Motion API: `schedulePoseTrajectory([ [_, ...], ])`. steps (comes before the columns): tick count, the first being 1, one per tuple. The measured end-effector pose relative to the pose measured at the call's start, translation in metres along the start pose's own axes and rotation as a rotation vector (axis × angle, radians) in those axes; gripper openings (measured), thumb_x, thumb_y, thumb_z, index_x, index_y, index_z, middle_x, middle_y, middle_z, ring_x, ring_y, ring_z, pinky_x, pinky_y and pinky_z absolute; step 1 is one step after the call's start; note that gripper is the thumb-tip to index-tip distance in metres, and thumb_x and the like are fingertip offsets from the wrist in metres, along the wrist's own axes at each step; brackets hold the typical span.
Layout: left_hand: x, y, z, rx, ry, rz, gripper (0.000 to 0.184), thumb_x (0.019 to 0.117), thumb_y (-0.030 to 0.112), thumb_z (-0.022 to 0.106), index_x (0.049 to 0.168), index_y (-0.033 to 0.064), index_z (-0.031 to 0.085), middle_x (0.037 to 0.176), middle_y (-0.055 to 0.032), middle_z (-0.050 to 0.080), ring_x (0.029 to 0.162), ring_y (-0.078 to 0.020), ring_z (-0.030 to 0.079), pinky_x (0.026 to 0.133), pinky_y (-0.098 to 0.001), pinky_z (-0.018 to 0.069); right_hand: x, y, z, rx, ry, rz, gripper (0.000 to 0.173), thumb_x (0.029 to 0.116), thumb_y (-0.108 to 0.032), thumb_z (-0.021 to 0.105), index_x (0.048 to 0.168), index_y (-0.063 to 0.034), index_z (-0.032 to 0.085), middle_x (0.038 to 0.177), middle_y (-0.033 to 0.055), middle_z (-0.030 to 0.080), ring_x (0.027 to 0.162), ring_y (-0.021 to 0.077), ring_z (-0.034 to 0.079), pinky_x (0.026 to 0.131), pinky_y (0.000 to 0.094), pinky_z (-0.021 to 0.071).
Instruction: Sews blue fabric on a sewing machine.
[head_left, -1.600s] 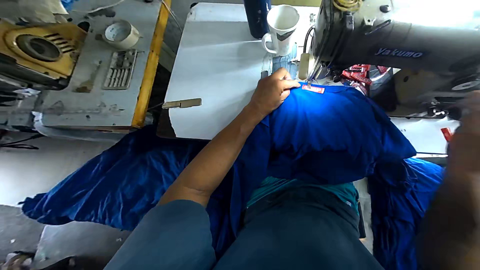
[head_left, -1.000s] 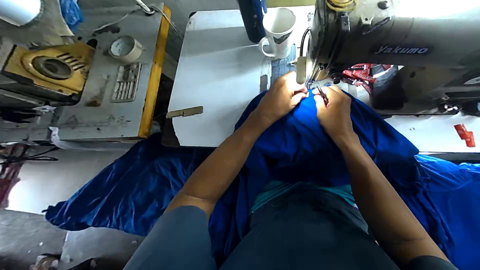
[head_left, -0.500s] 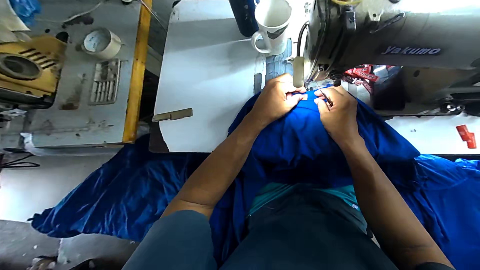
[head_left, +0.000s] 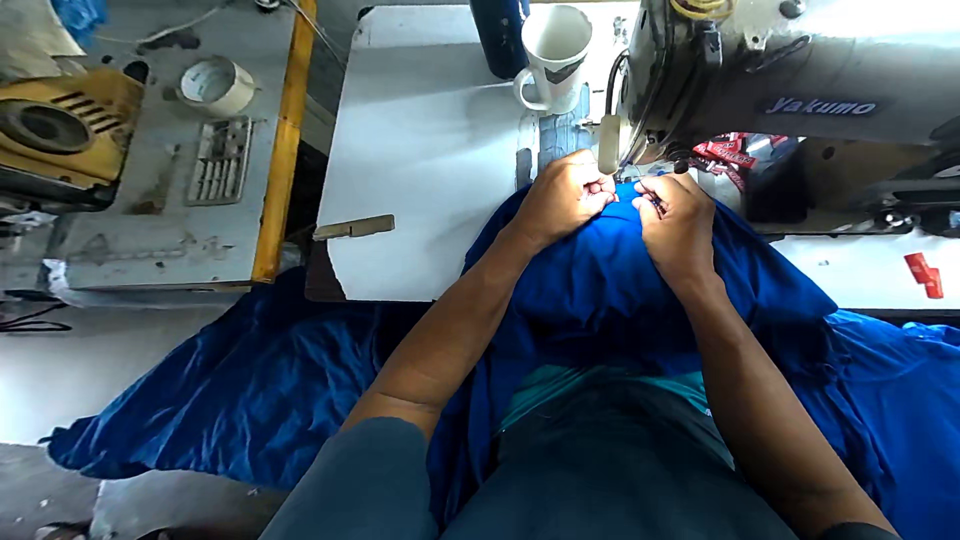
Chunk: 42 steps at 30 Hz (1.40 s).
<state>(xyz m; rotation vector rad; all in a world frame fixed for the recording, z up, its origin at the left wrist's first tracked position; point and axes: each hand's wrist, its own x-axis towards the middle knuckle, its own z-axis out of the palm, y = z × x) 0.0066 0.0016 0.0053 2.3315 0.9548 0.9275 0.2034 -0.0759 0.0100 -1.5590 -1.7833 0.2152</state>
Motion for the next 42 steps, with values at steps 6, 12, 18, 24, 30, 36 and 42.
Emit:
schedulePoseTrajectory([
  [6,0.004,-0.004,-0.006,-0.123,0.015,-0.089,0.016,0.0912,0.023,0.074,0.09,0.0079,0.073,0.086,-0.0012,0.065,0.071,-0.0056,0.058,0.065,-0.0225,0.048,-0.011,-0.027,-0.001,0.136,0.095,-0.007,0.016,0.0951,-0.006,0.07,0.111,-0.005,0.074,0.106,0.0109,0.067,0.088,0.0157,0.066,0.075,0.028,0.0568],
  [12,0.005,-0.002,-0.008,-0.115,0.019,-0.096,0.013,0.0916,0.02,0.071,0.087,0.0078,0.072,0.084,-0.0013,0.064,0.07,-0.0054,0.057,0.065,-0.0223,0.0477,-0.001,-0.027,0.022,0.135,0.129,0.038,0.016,0.0942,-0.012,0.071,0.107,-0.0102,0.079,0.105,0.0068,0.071,0.095,0.0121,0.068,0.083,0.0255,0.0568],
  [18,0.005,-0.001,-0.012,-0.165,-0.005,-0.119,0.011,0.092,0.019,0.07,0.087,0.0088,0.072,0.086,-0.0003,0.066,0.076,-0.005,0.06,0.069,-0.0231,0.0495,0.002,-0.027,0.025,0.109,0.142,0.055,0.014,0.0944,-0.015,0.071,0.105,-0.0096,0.079,0.103,0.0063,0.071,0.094,0.0126,0.068,0.083,0.0267,0.0568],
  [24,0.005,-0.003,-0.014,-0.205,-0.029,-0.103,0.011,0.0928,0.017,0.069,0.085,0.0095,0.071,0.086,0.0009,0.065,0.074,-0.0041,0.058,0.067,-0.0223,0.0478,0.004,-0.027,0.025,0.105,0.117,0.078,0.012,0.0957,-0.018,0.07,0.102,-0.0129,0.079,0.1,0.0033,0.072,0.093,0.0116,0.068,0.082,0.0282,0.0562],
  [30,0.003,-0.002,-0.013,-0.19,0.004,-0.096,0.009,0.0932,0.017,0.07,0.094,0.0086,0.073,0.093,-0.0002,0.067,0.078,-0.004,0.061,0.07,-0.021,0.0508,0.009,-0.027,0.022,0.121,0.056,0.163,0.013,0.0963,-0.018,0.066,0.099,-0.0117,0.078,0.096,0.0027,0.07,0.089,0.0124,0.066,0.079,0.032,0.0552],
  [36,0.0,-0.003,-0.014,-0.25,0.006,-0.056,0.007,0.0916,0.012,0.071,0.097,0.0087,0.076,0.088,0.0025,0.071,0.069,-0.0001,0.058,0.063,-0.0183,0.0474,0.012,-0.028,0.018,0.116,-0.008,0.212,0.015,0.0963,-0.018,0.065,0.098,-0.0107,0.078,0.098,0.0037,0.071,0.091,0.0152,0.067,0.082,0.038,0.055],
  [42,0.001,-0.003,-0.015,-0.272,-0.001,-0.053,0.005,0.0914,0.012,0.073,0.093,0.008,0.074,0.08,0.0037,0.069,0.065,0.0006,0.057,0.06,-0.018,0.047,0.013,-0.028,0.017,0.132,-0.026,0.225,0.014,0.0954,-0.019,0.065,0.093,-0.0131,0.077,0.095,0.0019,0.07,0.089,0.0139,0.066,0.08,0.0376,0.0537],
])
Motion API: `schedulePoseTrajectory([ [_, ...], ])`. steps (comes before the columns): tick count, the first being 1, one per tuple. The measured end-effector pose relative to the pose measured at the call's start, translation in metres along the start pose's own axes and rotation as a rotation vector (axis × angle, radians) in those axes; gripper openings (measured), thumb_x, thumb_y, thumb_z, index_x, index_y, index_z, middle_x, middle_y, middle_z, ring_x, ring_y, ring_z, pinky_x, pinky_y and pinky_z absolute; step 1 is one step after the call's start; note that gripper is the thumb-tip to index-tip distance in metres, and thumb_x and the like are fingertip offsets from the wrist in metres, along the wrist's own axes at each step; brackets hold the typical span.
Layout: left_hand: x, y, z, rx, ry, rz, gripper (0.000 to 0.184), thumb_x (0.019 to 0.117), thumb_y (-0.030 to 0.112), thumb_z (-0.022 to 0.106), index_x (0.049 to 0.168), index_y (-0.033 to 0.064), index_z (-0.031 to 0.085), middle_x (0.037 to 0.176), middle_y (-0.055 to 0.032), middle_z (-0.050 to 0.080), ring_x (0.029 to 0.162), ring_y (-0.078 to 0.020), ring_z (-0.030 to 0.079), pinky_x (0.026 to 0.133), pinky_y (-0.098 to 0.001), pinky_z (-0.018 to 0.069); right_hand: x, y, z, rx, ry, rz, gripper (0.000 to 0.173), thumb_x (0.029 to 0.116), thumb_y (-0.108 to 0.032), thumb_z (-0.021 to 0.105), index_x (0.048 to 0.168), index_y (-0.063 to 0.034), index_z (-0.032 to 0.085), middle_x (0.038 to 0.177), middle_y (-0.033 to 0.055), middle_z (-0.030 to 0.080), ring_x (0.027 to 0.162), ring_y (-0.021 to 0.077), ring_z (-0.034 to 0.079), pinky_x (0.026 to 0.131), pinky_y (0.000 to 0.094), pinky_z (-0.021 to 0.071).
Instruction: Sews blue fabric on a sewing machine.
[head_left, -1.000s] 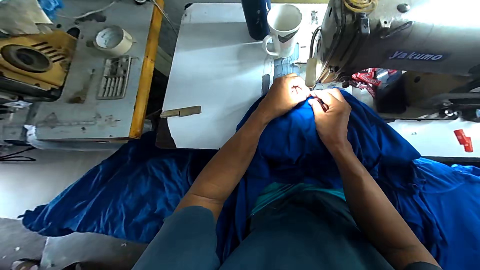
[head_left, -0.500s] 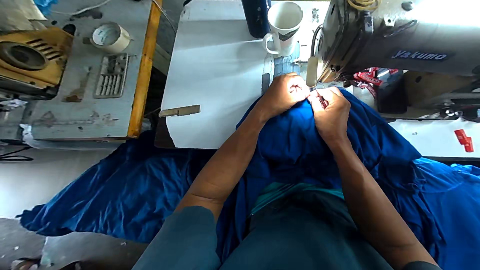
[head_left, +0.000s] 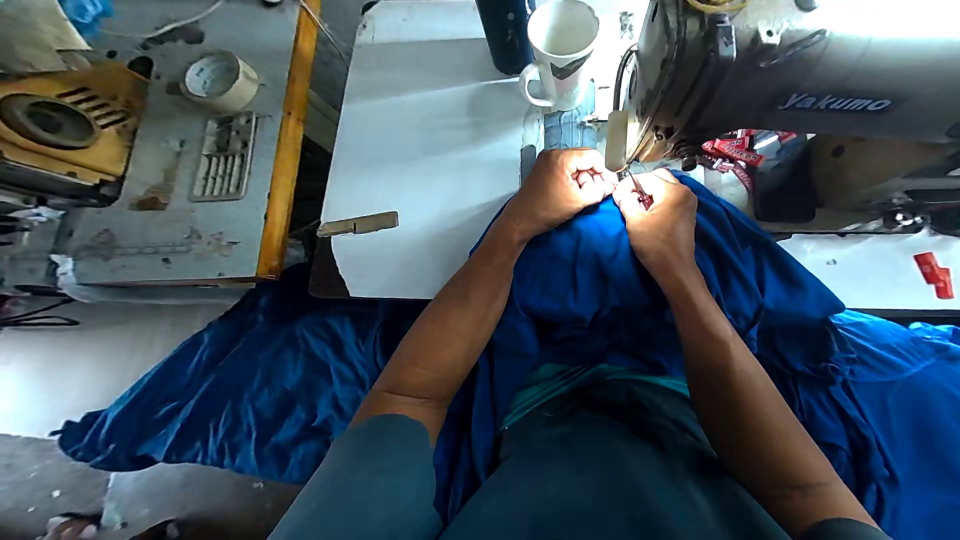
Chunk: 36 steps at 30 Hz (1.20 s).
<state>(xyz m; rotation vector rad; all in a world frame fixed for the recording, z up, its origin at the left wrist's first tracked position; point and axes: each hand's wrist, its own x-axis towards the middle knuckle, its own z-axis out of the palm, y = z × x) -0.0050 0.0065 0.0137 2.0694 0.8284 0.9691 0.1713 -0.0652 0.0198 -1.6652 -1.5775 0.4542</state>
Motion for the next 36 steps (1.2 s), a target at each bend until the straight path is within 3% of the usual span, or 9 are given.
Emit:
schedulePoseTrajectory([
  [7,0.0,0.0,0.003,0.076,-0.01,0.004,0.009,0.0928,0.014,0.069,0.092,0.0057,0.071,0.086,-0.0006,0.065,0.071,-0.0033,0.057,0.064,-0.0196,0.0468,-0.001,-0.001,0.005,-0.038,0.021,-0.019,0.018,0.0962,-0.022,0.064,0.092,-0.0124,0.078,0.093,0.0032,0.069,0.089,0.016,0.066,0.077,0.04,0.0544],
  [10,0.004,-0.002,0.004,0.13,-0.071,-0.013,0.011,0.0945,0.018,0.066,0.091,0.0088,0.071,0.096,-0.0016,0.066,0.085,-0.0068,0.061,0.076,-0.024,0.0507,0.001,0.0,-0.006,-0.077,-0.025,-0.042,0.017,0.0967,-0.019,0.064,0.097,-0.0105,0.078,0.099,0.0062,0.072,0.094,0.0179,0.069,0.084,0.0398,0.0566],
  [13,0.01,-0.003,0.003,0.191,-0.151,-0.003,0.016,0.0965,0.023,0.062,0.091,0.0097,0.07,0.104,-0.0036,0.066,0.098,-0.0108,0.062,0.085,-0.0281,0.0508,0.001,0.008,-0.027,-0.138,-0.006,-0.107,0.019,0.0975,-0.013,0.062,0.106,-0.0064,0.077,0.103,0.012,0.072,0.094,0.0237,0.07,0.084,0.0424,0.0582],
  [17,0.019,0.0,0.001,0.246,-0.232,0.013,0.02,0.0943,0.024,0.065,0.082,0.0088,0.069,0.101,-0.0061,0.059,0.094,-0.0133,0.057,0.081,-0.0278,0.0471,-0.013,0.024,-0.042,-0.134,-0.015,-0.184,0.02,0.0998,-0.009,0.061,0.115,-0.0052,0.073,0.112,0.0148,0.068,0.095,0.0253,0.068,0.081,0.0418,0.0579],
  [20,0.024,0.009,0.002,0.261,-0.262,-0.095,0.021,0.0929,0.027,0.066,0.082,0.0097,0.068,0.113,-0.0075,0.062,0.102,-0.0123,0.06,0.088,-0.0297,0.0494,-0.023,0.032,-0.042,-0.152,0.009,-0.23,0.021,0.1011,-0.011,0.062,0.119,-0.0055,0.072,0.117,0.0145,0.067,0.099,0.0252,0.068,0.081,0.0422,0.0585],
  [24,0.026,0.011,0.005,0.259,-0.257,-0.138,0.019,0.0902,0.025,0.069,0.078,0.0108,0.067,0.114,-0.0068,0.063,0.101,-0.0108,0.06,0.088,-0.028,0.0492,-0.018,0.036,-0.033,-0.118,0.042,-0.258,0.02,0.0995,-0.008,0.062,0.115,-0.0073,0.074,0.122,0.0131,0.066,0.105,0.0241,0.068,0.083,0.041,0.0595],
  [32,0.024,0.005,0.015,0.302,-0.162,-0.173,0.02,0.087,0.028,0.073,0.077,0.0126,0.066,0.103,-0.0041,0.064,0.093,-0.0106,0.061,0.082,-0.0296,0.0502,-0.02,0.036,-0.035,-0.132,0.007,-0.299,0.02,0.0963,-0.003,0.062,0.111,-0.0078,0.075,0.121,0.0108,0.068,0.097,0.023,0.07,0.075,0.0412,0.0596],
  [36,0.019,0.001,0.021,0.322,-0.103,-0.227,0.02,0.0857,0.031,0.073,0.079,0.0139,0.065,0.106,-0.0035,0.064,0.092,-0.012,0.061,0.081,-0.0343,0.0523,-0.019,0.038,-0.035,-0.126,-0.017,-0.331,0.021,0.0954,-0.003,0.063,0.111,-0.0095,0.076,0.122,0.0086,0.068,0.098,0.0214,0.07,0.074,0.0408,0.06],
])
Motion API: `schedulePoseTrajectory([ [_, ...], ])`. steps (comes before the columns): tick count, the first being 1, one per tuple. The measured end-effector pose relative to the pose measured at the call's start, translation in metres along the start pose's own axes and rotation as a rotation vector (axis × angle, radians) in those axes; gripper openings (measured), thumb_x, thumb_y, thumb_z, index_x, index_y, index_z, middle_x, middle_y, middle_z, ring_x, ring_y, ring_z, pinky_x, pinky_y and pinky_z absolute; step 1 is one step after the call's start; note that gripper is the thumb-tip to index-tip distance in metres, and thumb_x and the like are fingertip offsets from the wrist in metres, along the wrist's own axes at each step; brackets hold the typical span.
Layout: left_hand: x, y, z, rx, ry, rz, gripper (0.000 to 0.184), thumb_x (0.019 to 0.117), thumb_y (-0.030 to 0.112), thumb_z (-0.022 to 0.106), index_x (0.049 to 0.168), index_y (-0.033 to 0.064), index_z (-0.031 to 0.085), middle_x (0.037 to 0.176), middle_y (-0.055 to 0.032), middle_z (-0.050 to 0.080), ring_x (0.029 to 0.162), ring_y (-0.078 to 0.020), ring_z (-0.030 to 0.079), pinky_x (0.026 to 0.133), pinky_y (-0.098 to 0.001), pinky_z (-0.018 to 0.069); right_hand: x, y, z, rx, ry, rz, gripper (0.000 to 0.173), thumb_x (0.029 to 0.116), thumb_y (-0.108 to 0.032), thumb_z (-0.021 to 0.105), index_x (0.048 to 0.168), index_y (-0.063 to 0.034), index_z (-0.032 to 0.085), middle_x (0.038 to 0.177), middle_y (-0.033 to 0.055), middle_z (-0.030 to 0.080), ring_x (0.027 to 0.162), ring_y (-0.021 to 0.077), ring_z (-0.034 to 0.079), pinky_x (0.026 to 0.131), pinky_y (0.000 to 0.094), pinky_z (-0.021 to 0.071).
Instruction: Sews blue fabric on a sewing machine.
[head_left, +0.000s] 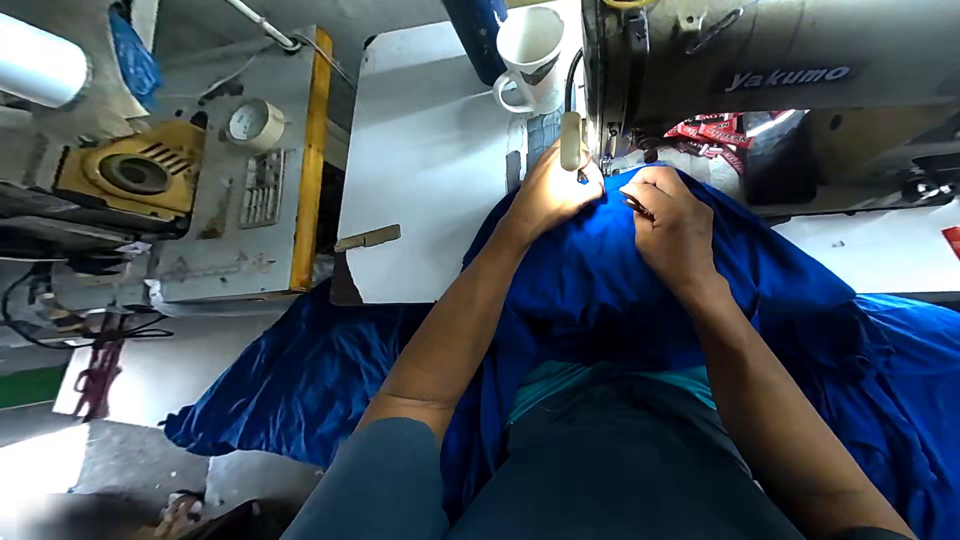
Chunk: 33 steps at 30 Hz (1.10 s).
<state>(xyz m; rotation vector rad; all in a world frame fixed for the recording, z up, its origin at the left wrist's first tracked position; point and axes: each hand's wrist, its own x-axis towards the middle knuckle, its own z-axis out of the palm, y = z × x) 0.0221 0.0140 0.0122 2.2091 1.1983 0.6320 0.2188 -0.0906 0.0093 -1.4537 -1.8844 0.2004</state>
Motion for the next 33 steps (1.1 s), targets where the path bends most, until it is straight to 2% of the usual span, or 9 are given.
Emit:
schedulePoseTrajectory([
  [4,-0.001,0.002,0.002,0.01,0.038,-0.047,0.022,0.0838,0.033,0.075,0.077,0.0153,0.064,0.106,-0.0026,0.064,0.087,-0.012,0.06,0.077,-0.0353,0.0518,0.004,0.002,0.004,-0.022,-0.009,-0.004,0.023,0.0967,-0.006,0.06,0.111,-0.0126,0.076,0.123,0.0048,0.07,0.098,0.019,0.071,0.073,0.0389,0.0593],
  [7,-0.001,0.001,0.003,0.018,0.064,-0.085,0.024,0.0808,0.035,0.078,0.076,0.0161,0.065,0.109,-0.0021,0.063,0.093,-0.012,0.06,0.08,-0.0346,0.0516,0.006,0.002,0.004,-0.043,-0.047,-0.019,0.027,0.0962,-0.006,0.059,0.115,-0.0135,0.076,0.127,0.0042,0.069,0.099,0.0199,0.071,0.073,0.0403,0.0594],
  [9,0.0,0.002,0.002,0.019,0.066,-0.103,0.026,0.0783,0.035,0.081,0.084,0.0125,0.069,0.11,-0.0058,0.061,0.097,-0.0154,0.06,0.083,-0.0357,0.0517,0.007,0.002,0.003,-0.059,-0.086,-0.037,0.031,0.0958,-0.005,0.059,0.119,-0.0147,0.076,0.131,0.004,0.068,0.102,0.0217,0.071,0.074,0.0424,0.0595],
  [11,0.0,0.004,-0.002,0.018,0.053,-0.118,0.037,0.0775,0.035,0.083,0.099,0.0066,0.071,0.112,-0.0105,0.062,0.099,-0.0192,0.061,0.086,-0.038,0.0527,0.01,0.001,0.001,-0.078,-0.134,-0.052,0.036,0.0941,-0.004,0.058,0.123,-0.0159,0.074,0.132,0.0049,0.067,0.1,0.0242,0.071,0.073,0.0454,0.0589],
  [13,0.002,0.006,-0.004,0.021,0.035,-0.139,0.046,0.0769,0.035,0.083,0.108,0.0043,0.069,0.114,-0.0115,0.062,0.098,-0.0193,0.062,0.086,-0.0387,0.053,0.013,0.001,-0.001,-0.101,-0.176,-0.074,0.038,0.094,-0.005,0.058,0.126,-0.0174,0.074,0.132,0.0061,0.067,0.096,0.0262,0.071,0.07,0.0469,0.0582],
  [18,0.004,0.01,-0.007,0.012,0.001,-0.188,0.047,0.0764,0.032,0.084,0.11,0.0041,0.066,0.112,-0.0111,0.063,0.097,-0.0201,0.062,0.087,-0.0402,0.0525,0.017,0.002,0.0,-0.177,-0.275,-0.154,0.036,0.0954,-0.008,0.057,0.126,-0.0165,0.073,0.135,0.0096,0.063,0.09,0.0296,0.071,0.064,0.0489,0.0577],
  [22,-0.003,0.008,-0.013,-0.082,0.018,-0.055,0.027,0.0883,0.021,0.074,0.108,0.0035,0.066,0.103,-0.0091,0.067,0.091,-0.0157,0.064,0.084,-0.035,0.0535,0.016,0.003,0.001,-0.235,-0.313,-0.196,0.038,0.0971,-0.01,0.054,0.132,-0.0153,0.069,0.136,0.012,0.061,0.091,0.0317,0.07,0.062,0.0486,0.0564],
  [25,-0.021,-0.001,-0.022,-0.032,0.109,0.114,0.017,0.0916,0.015,0.069,0.105,0.0054,0.068,0.095,-0.0051,0.067,0.079,-0.0103,0.061,0.073,-0.0268,0.0517,0.016,0.002,0.001,-0.253,-0.317,-0.191,0.038,0.0984,-0.012,0.054,0.133,-0.0162,0.069,0.137,0.0121,0.06,0.09,0.032,0.07,0.061,0.0492,0.056],
  [33,-0.057,-0.017,-0.029,0.039,0.165,0.202,0.016,0.0958,0.007,0.06,0.107,0.0059,0.071,0.114,-0.0071,0.066,0.098,-0.0109,0.064,0.086,-0.0246,0.0548,0.007,-0.006,0.003,-0.291,-0.281,-0.168,0.037,0.1004,-0.012,0.057,0.136,-0.0155,0.067,0.138,0.0125,0.058,0.092,0.0321,0.068,0.062,0.0492,0.0547],
])
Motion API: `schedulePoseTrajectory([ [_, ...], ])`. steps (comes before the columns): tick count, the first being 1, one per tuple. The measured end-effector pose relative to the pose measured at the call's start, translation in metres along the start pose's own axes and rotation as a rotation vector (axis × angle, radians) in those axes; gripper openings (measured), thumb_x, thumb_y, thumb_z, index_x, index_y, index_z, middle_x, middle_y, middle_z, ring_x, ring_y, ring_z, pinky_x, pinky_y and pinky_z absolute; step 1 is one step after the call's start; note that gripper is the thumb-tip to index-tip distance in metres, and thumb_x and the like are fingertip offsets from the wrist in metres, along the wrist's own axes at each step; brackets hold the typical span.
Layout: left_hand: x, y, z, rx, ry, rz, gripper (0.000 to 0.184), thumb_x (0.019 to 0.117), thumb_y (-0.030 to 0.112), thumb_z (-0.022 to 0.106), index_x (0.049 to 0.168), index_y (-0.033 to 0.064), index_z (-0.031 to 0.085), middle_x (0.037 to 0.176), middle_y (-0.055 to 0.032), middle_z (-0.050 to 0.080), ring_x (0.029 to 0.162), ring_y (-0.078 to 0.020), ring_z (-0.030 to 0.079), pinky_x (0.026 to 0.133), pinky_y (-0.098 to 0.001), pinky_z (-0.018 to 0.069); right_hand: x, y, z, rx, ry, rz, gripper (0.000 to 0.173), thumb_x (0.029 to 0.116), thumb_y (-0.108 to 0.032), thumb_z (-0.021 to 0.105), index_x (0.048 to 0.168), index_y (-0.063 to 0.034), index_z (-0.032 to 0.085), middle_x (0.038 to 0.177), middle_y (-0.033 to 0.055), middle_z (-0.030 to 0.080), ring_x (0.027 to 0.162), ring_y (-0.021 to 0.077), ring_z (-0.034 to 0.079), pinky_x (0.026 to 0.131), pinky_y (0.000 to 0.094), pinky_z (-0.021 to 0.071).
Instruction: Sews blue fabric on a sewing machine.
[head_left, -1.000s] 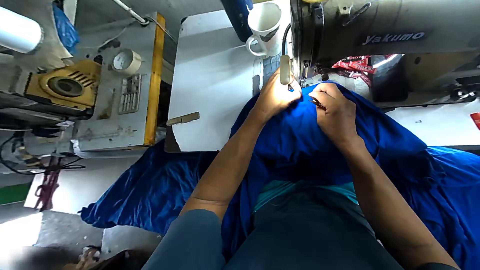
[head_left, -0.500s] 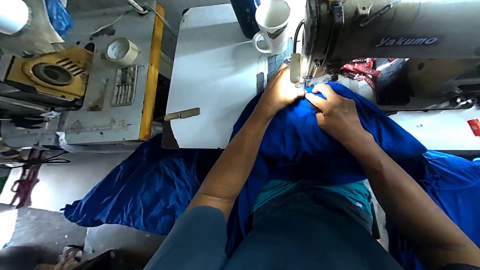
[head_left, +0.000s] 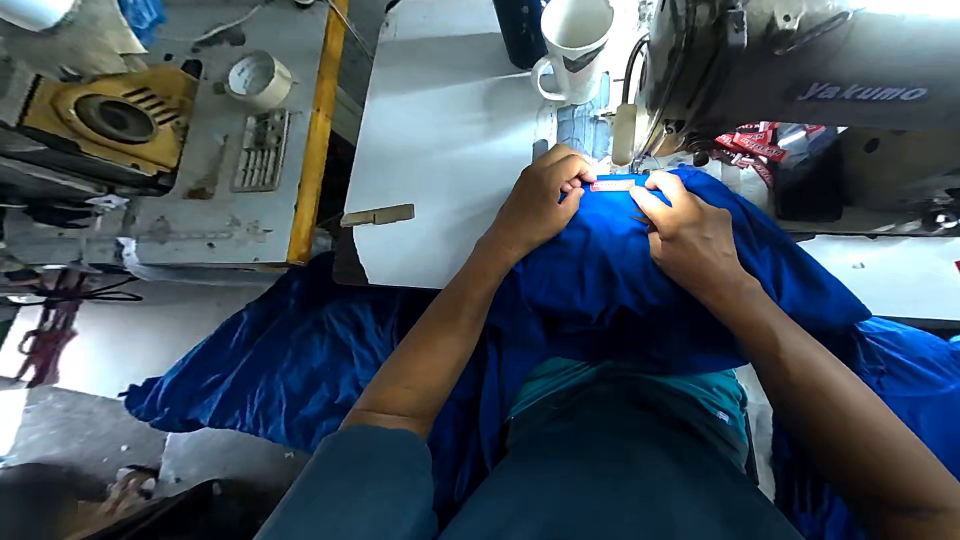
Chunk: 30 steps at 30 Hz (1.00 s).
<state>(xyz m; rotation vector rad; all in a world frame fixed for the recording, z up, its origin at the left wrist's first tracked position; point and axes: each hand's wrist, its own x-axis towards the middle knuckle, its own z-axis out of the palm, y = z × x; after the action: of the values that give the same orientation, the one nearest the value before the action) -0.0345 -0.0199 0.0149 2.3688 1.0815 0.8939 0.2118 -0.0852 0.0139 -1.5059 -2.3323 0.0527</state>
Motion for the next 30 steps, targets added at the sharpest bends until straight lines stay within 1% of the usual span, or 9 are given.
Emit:
schedulePoseTrajectory([
  [2,0.0,0.002,0.004,0.05,-0.008,0.04,0.022,0.0992,0.008,0.056,0.112,0.0104,0.075,0.122,-0.0063,0.066,0.111,-0.014,0.064,0.096,-0.0294,0.054,0.001,0.001,0.001,-0.017,0.002,0.005,0.037,0.0996,-0.012,0.057,0.135,-0.0162,0.068,0.139,0.0117,0.059,0.092,0.0319,0.068,0.061,0.0491,0.0549],
  [3,0.0,0.003,0.007,0.081,-0.008,0.066,0.025,0.1004,0.01,0.056,0.113,0.0134,0.077,0.123,-0.0063,0.066,0.114,-0.0164,0.063,0.098,-0.032,0.0531,0.001,0.001,0.001,-0.021,-0.001,0.007,0.037,0.0995,-0.012,0.056,0.135,-0.0163,0.068,0.139,0.0116,0.059,0.092,0.0321,0.068,0.061,0.0492,0.055],
  [7,0.002,0.002,0.012,0.212,-0.043,0.139,0.035,0.0994,0.01,0.055,0.121,0.0253,0.077,0.122,-0.0074,0.066,0.107,-0.0233,0.061,0.091,-0.0364,0.0512,0.0,0.0,0.001,-0.041,-0.01,0.017,0.037,0.1006,-0.013,0.055,0.136,-0.0177,0.067,0.141,0.0104,0.058,0.094,0.0322,0.068,0.062,0.0485,0.0549],
  [9,0.003,0.001,0.012,0.245,-0.056,0.149,0.038,0.0998,0.011,0.055,0.124,0.0305,0.076,0.122,-0.0079,0.066,0.104,-0.0244,0.061,0.087,-0.0372,0.0515,-0.003,-0.002,0.0,-0.039,-0.009,0.02,0.039,0.0999,-0.012,0.057,0.138,-0.0176,0.066,0.144,0.0111,0.056,0.094,0.032,0.068,0.061,0.0483,0.0542],
  [12,0.005,0.0,0.013,0.277,-0.067,0.165,0.04,0.1026,0.014,0.054,0.129,0.0366,0.072,0.122,-0.0081,0.064,0.104,-0.0257,0.06,0.085,-0.0389,0.0512,-0.006,-0.004,-0.002,-0.043,-0.01,0.036,0.041,0.0988,-0.012,0.058,0.139,-0.0178,0.065,0.143,0.0119,0.055,0.092,0.0313,0.067,0.059,0.0478,0.0532],
  [17,0.011,-0.003,0.013,0.287,-0.089,0.171,0.043,0.102,0.011,0.053,0.131,0.0375,0.071,0.121,-0.0091,0.063,0.103,-0.0264,0.059,0.084,-0.0387,0.0512,0.003,-0.005,0.0,-0.054,-0.014,0.104,0.04,0.1011,-0.017,0.055,0.139,-0.0209,0.065,0.143,0.0133,0.056,0.092,0.0326,0.068,0.061,0.0498,0.0534],
  [20,0.016,-0.008,0.013,0.269,-0.085,0.182,0.043,0.1033,0.013,0.051,0.131,0.0389,0.071,0.122,-0.008,0.063,0.107,-0.0261,0.06,0.087,-0.0391,0.0515,0.003,-0.005,-0.001,-0.039,-0.011,0.115,0.043,0.0992,-0.015,0.057,0.141,-0.0211,0.065,0.141,0.0139,0.056,0.091,0.0317,0.068,0.061,0.0486,0.0538],
  [24,0.021,-0.01,0.012,0.264,-0.09,0.195,0.042,0.1025,0.012,0.051,0.129,0.0354,0.073,0.124,-0.0092,0.064,0.11,-0.0273,0.06,0.089,-0.0398,0.0513,0.006,-0.005,0.0,-0.036,0.013,0.137,0.042,0.0989,-0.015,0.057,0.14,-0.021,0.065,0.14,0.0134,0.057,0.09,0.0318,0.068,0.061,0.0494,0.0537],
  [30,0.021,-0.011,0.011,0.289,-0.101,0.195,0.044,0.1014,0.01,0.051,0.131,0.0363,0.072,0.127,-0.0081,0.064,0.11,-0.0279,0.06,0.087,-0.0415,0.052,0.007,-0.006,0.0,-0.043,0.016,0.141,0.042,0.0987,-0.015,0.059,0.139,-0.0212,0.066,0.139,0.0133,0.058,0.09,0.0315,0.068,0.061,0.0493,0.0544],
])
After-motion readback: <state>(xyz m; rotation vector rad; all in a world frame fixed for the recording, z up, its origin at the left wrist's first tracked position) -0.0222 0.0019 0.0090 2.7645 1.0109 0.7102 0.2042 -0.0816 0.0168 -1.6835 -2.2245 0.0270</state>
